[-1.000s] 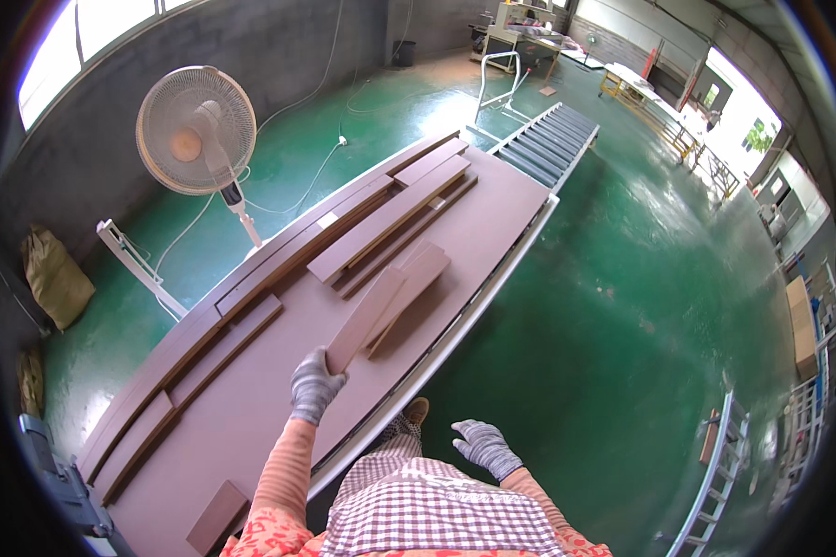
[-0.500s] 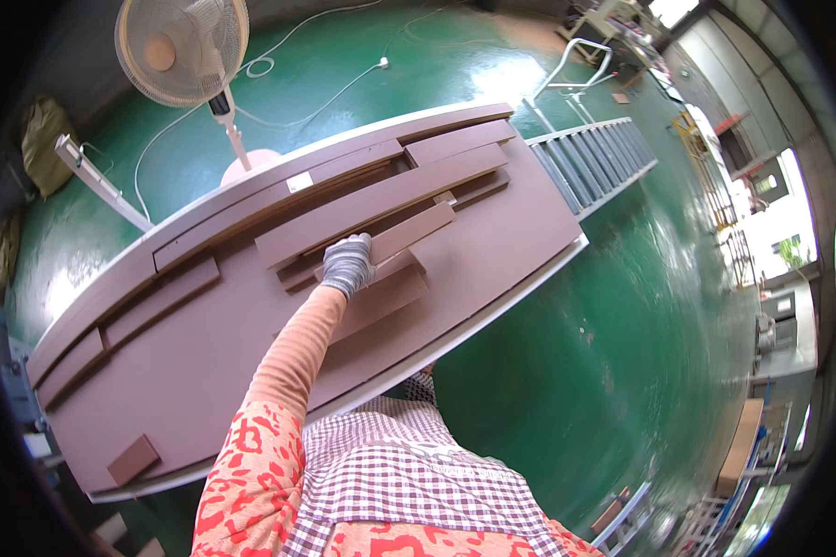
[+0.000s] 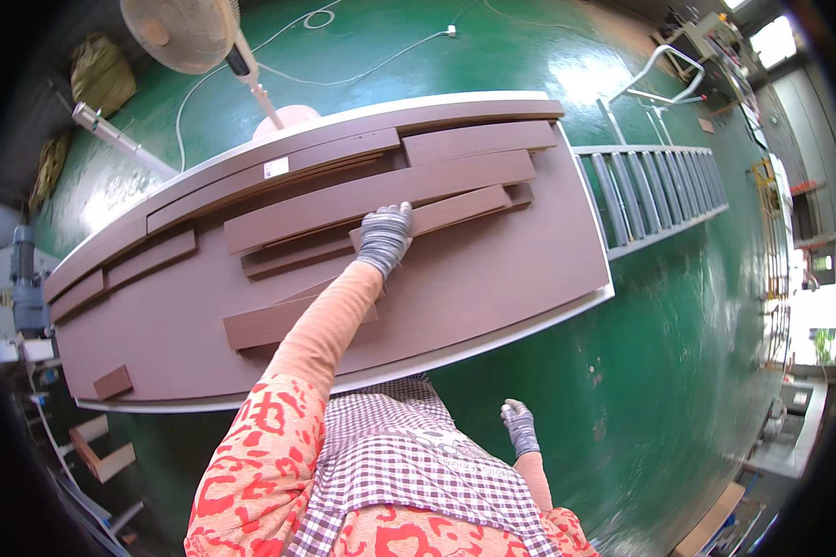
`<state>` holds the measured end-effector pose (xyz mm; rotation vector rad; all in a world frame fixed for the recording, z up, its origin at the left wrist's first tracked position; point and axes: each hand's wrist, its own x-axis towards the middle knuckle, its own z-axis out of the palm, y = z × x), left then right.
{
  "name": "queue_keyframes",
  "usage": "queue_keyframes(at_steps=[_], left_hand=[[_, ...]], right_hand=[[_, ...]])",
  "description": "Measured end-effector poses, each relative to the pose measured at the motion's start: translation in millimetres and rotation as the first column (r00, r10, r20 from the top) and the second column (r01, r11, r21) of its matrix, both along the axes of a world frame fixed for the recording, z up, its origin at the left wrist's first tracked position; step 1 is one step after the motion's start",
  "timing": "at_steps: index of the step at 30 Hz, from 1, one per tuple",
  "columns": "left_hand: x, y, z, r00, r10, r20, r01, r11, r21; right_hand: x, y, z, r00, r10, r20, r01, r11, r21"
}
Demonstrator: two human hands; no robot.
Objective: The person arranges brown boards on a table by hand and then carries two long metal rails across the workshop.
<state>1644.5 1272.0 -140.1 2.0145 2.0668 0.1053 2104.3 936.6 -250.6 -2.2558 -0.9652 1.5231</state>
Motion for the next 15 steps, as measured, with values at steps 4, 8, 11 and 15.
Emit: queue_keyframes(at_steps=[4,8,11,15], left_hand=[[-8.7,-12.0,-34.9,0.978,0.026,-0.206,0.038,0.953,0.3],[-69.8,-67.4,-13.6,0.96,0.28,0.027,-0.276,0.922,0.273],[-153.1,-137.7,-52.0,0.74,0.671,-0.032,-0.63,0.71,0.313],[-237.8,-171.1,-51.2,0.3,0.938,0.174,-0.942,0.32,-0.101]], right_hand=[[-10.7,59.1,14.0,0.988,0.095,0.121,-0.115,0.978,0.175],[-85.1,131.5,75.9,0.932,-0.183,-0.314,0.215,0.974,0.07],[-124.1,191.3,75.3,0.717,-0.109,-0.689,0.192,0.98,0.044],[-197.2,276.0,44.0,0.418,-0.298,-0.858,0.233,0.948,-0.216]])
